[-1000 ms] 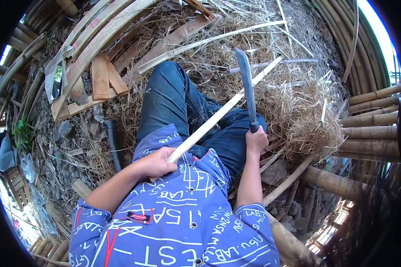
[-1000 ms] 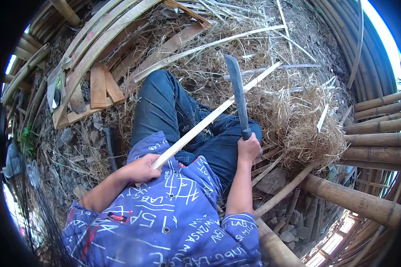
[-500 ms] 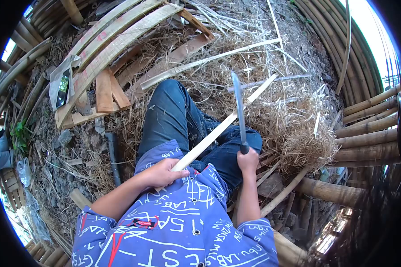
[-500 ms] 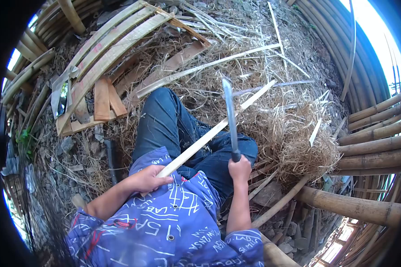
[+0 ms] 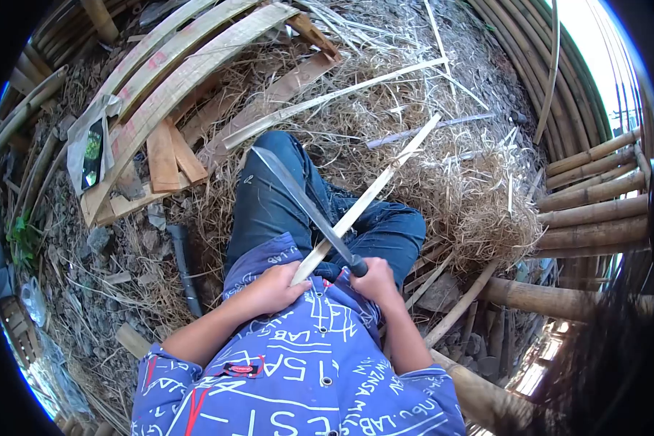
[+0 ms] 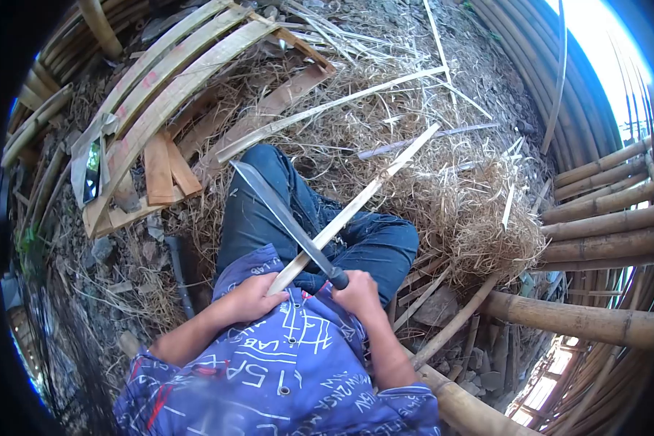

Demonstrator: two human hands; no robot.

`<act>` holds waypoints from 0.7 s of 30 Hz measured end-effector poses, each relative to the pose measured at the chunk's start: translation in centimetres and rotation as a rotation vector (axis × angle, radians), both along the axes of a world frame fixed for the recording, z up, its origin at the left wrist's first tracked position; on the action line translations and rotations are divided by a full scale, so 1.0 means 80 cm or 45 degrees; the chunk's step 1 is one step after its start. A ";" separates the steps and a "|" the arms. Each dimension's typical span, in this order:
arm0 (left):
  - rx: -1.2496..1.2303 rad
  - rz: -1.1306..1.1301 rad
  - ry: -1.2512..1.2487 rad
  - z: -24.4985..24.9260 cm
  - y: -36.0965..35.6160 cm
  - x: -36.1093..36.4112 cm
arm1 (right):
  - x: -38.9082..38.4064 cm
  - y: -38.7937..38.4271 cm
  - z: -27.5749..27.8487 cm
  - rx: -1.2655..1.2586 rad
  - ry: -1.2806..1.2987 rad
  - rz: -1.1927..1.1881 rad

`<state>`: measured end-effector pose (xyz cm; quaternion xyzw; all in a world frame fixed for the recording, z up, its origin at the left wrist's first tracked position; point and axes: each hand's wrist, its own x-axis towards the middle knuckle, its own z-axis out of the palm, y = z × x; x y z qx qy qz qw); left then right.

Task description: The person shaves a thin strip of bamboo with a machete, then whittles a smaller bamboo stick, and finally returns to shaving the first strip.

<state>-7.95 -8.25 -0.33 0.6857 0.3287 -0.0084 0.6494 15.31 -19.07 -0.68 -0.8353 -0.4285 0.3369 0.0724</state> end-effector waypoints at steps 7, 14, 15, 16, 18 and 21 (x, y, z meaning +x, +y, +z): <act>0.071 -0.071 0.016 -0.001 0.005 -0.003 | 0.055 0.020 -0.016 -0.074 -0.285 0.126; 0.042 -0.054 -0.035 0.009 -0.001 -0.021 | 0.185 0.009 -0.063 -0.103 -0.281 -0.276; 0.034 -0.104 -0.004 0.020 0.004 -0.017 | 0.202 0.002 -0.068 -0.075 -0.334 -0.293; 0.034 -0.104 0.002 0.020 0.006 -0.016 | 0.198 0.011 -0.056 -0.099 -0.528 -0.209; 0.057 -0.078 0.033 0.018 0.011 -0.011 | 0.184 0.028 -0.040 -0.069 -0.526 -0.194; 0.045 -0.073 0.038 0.028 0.033 -0.007 | 0.162 0.024 -0.055 0.182 -0.275 -0.117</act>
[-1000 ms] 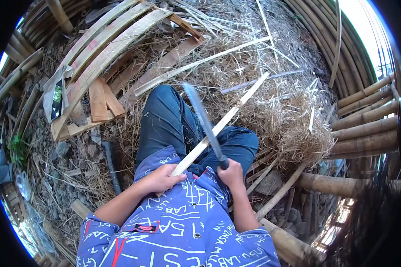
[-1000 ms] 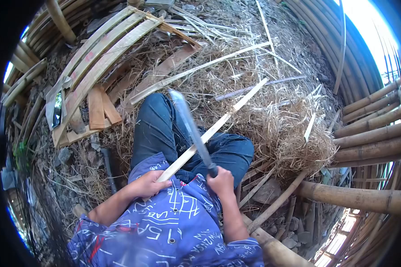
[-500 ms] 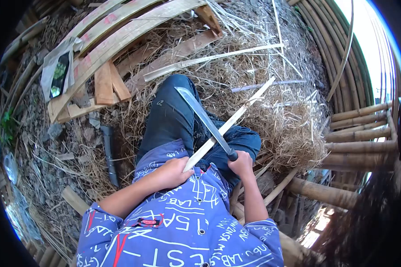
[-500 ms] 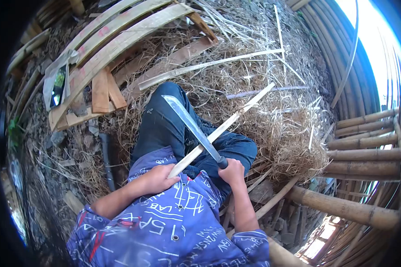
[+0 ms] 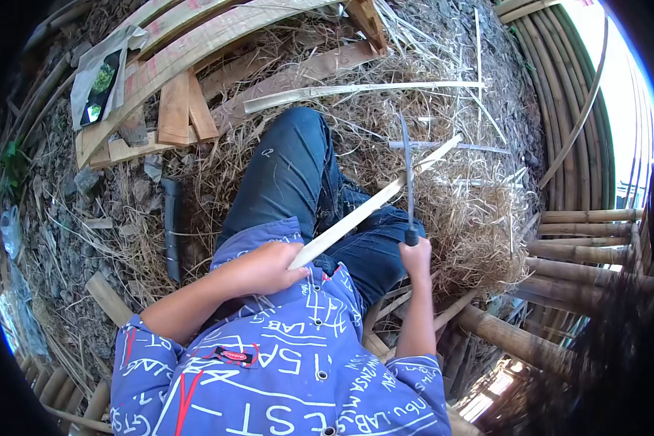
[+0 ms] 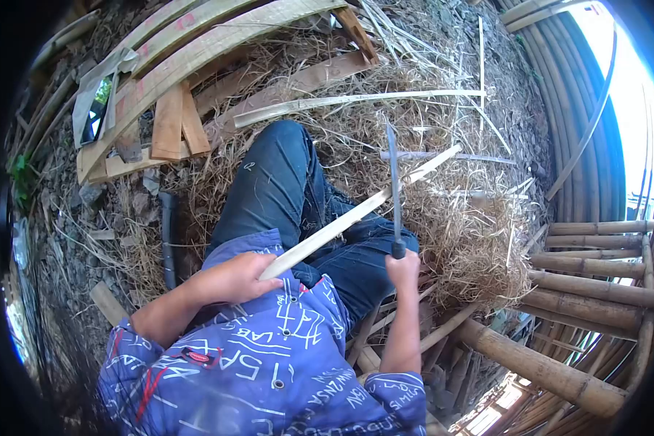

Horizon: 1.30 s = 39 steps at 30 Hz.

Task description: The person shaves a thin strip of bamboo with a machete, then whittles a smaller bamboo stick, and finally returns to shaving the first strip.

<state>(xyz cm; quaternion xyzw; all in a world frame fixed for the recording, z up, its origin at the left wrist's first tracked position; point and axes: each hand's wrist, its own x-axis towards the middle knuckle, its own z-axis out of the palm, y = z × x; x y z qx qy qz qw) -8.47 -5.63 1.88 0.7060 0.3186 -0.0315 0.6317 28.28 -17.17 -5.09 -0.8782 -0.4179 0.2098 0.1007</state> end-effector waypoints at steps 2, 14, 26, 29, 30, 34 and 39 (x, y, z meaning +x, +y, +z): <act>0.035 -0.051 0.077 0.004 0.006 0.004 | -0.041 -0.002 0.002 0.043 0.115 -0.022; 0.247 -0.160 0.247 0.027 -0.002 0.014 | -0.112 0.018 0.018 -0.023 0.254 0.007; 0.142 -0.151 0.292 0.046 -0.015 0.013 | 0.003 0.052 -0.013 0.021 0.205 -0.325; 0.224 -0.200 0.342 0.062 -0.001 0.017 | -0.004 0.055 -0.002 -0.013 0.133 -0.313; 0.237 -0.209 0.336 0.061 0.002 0.019 | -0.011 0.051 -0.006 0.017 0.172 -0.315; 0.309 -0.223 0.405 0.049 0.011 0.020 | -0.084 0.020 0.005 0.060 0.336 -0.135; 0.368 -0.240 0.478 0.059 0.006 0.031 | -0.157 -0.005 0.036 0.105 0.583 0.096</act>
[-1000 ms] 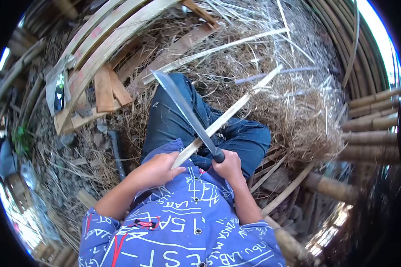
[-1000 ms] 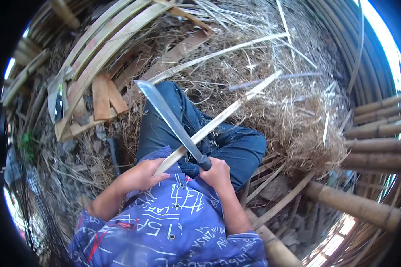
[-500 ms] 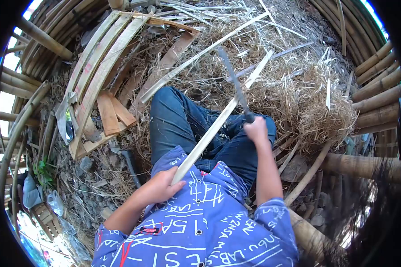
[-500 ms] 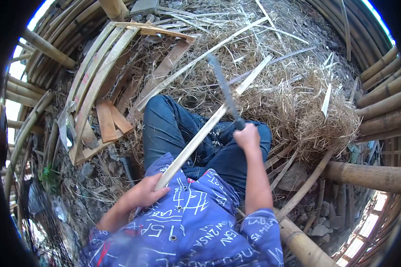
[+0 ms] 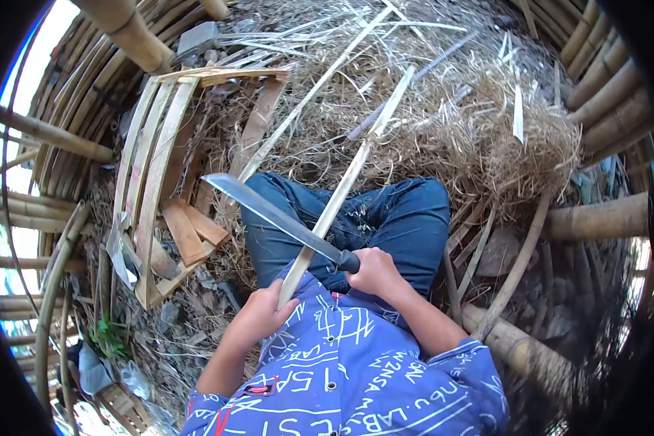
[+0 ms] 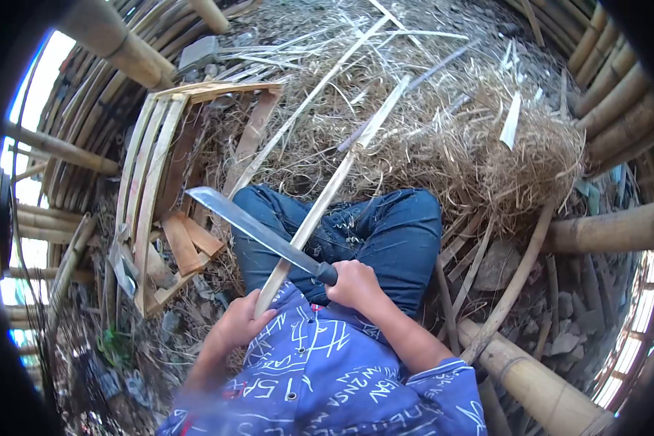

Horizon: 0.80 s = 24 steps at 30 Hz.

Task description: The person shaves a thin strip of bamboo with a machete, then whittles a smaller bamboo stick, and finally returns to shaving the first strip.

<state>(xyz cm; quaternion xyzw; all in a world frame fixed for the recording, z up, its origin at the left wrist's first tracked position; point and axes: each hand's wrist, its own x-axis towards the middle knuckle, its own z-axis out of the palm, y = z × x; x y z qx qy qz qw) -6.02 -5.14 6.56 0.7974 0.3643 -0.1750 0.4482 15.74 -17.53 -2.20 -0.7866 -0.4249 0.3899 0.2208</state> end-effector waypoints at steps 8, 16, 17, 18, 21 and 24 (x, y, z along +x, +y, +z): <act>0.078 0.032 -0.021 0.008 -0.010 0.004 | 0.056 0.010 0.006 -0.103 -0.253 0.204; 0.018 0.038 -0.010 0.025 -0.028 -0.003 | 0.187 0.002 -0.022 -0.335 -0.492 -0.229; -0.003 0.059 -0.033 0.025 -0.023 -0.001 | 0.185 0.001 -0.020 -0.311 -0.471 -0.243; -0.003 0.045 -0.040 0.025 -0.019 -0.001 | 0.175 0.004 -0.006 -0.293 -0.453 -0.264; 0.032 0.044 -0.108 0.021 -0.010 0.005 | 0.135 -0.003 -0.003 -0.218 -0.308 -0.278; 0.006 0.066 -0.034 0.016 -0.010 0.014 | 0.071 -0.015 0.012 -0.122 -0.222 -0.008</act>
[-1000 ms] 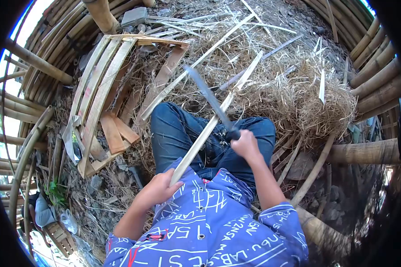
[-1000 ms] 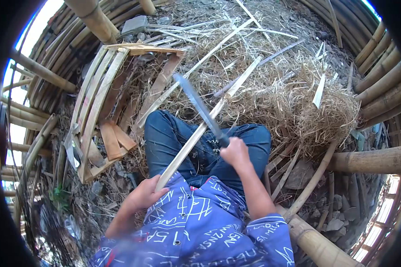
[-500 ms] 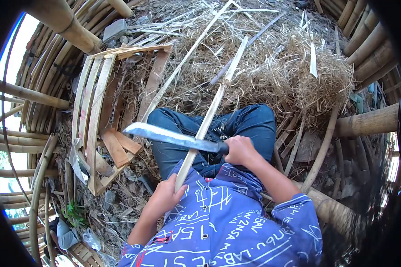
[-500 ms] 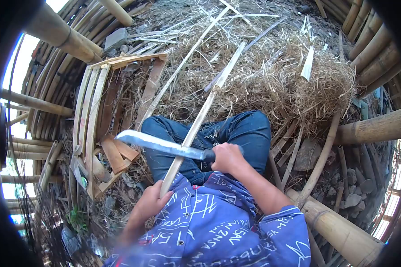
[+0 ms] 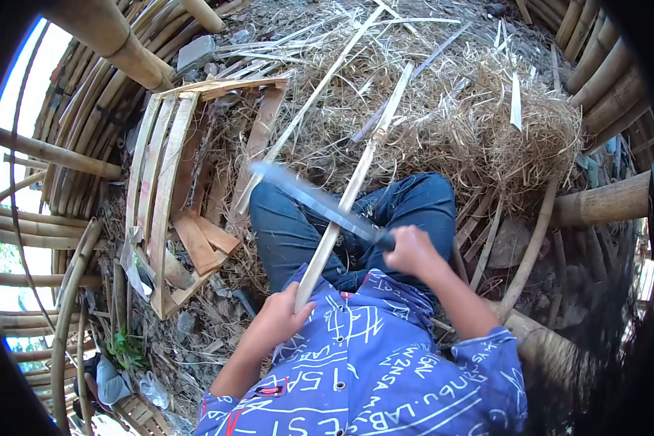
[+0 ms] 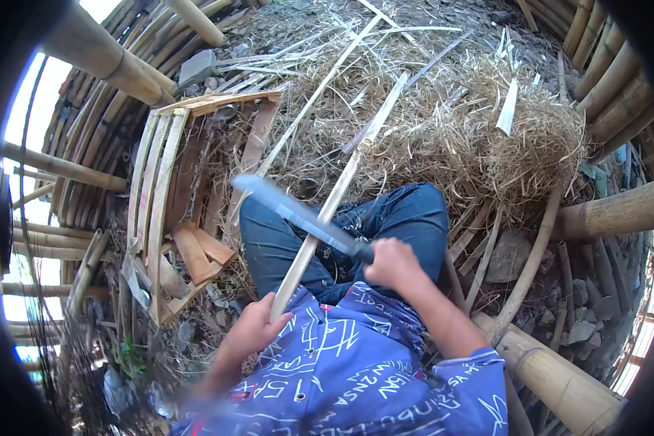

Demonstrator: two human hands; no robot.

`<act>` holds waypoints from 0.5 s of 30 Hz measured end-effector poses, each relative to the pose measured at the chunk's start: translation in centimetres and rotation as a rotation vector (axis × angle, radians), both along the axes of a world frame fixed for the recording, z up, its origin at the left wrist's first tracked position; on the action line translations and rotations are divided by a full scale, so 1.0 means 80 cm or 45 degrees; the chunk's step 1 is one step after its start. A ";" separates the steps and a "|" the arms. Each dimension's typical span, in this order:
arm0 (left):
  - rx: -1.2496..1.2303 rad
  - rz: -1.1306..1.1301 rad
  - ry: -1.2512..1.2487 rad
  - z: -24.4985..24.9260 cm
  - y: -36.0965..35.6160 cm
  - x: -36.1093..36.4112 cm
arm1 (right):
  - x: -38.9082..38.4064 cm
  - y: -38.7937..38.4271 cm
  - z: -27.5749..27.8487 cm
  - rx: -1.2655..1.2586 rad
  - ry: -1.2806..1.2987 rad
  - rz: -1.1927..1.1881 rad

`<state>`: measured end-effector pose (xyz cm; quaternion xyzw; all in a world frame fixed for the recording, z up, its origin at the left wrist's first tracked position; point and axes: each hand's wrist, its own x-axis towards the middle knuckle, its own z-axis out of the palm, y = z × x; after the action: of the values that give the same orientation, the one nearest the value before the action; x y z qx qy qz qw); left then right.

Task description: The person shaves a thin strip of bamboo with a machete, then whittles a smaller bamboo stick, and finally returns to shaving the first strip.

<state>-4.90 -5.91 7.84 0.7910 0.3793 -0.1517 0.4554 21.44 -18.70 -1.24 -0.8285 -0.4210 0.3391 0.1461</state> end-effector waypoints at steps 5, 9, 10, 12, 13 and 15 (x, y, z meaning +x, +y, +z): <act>0.045 0.003 -0.091 -0.003 0.002 -0.006 | -0.048 -0.003 0.004 0.059 0.182 0.140; 0.054 -0.015 -0.048 -0.001 0.010 -0.003 | -0.022 0.016 0.001 0.039 0.078 0.240; 0.042 0.004 -0.050 0.001 0.012 0.000 | -0.017 0.019 0.003 0.017 0.068 0.251; 0.021 0.034 -0.057 0.002 0.012 0.004 | -0.009 0.022 0.007 -0.016 0.033 0.275; -0.006 0.038 -0.056 0.003 0.012 0.005 | -0.007 0.024 0.008 -0.033 0.002 0.300; -0.004 0.044 -0.111 0.000 0.010 -0.002 | -0.002 0.026 0.004 -0.032 -0.024 0.310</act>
<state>-5.05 -5.08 7.83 0.7895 0.3724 -0.1098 0.4753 21.25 -16.62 -0.94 -0.7762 -0.5155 0.3518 0.0894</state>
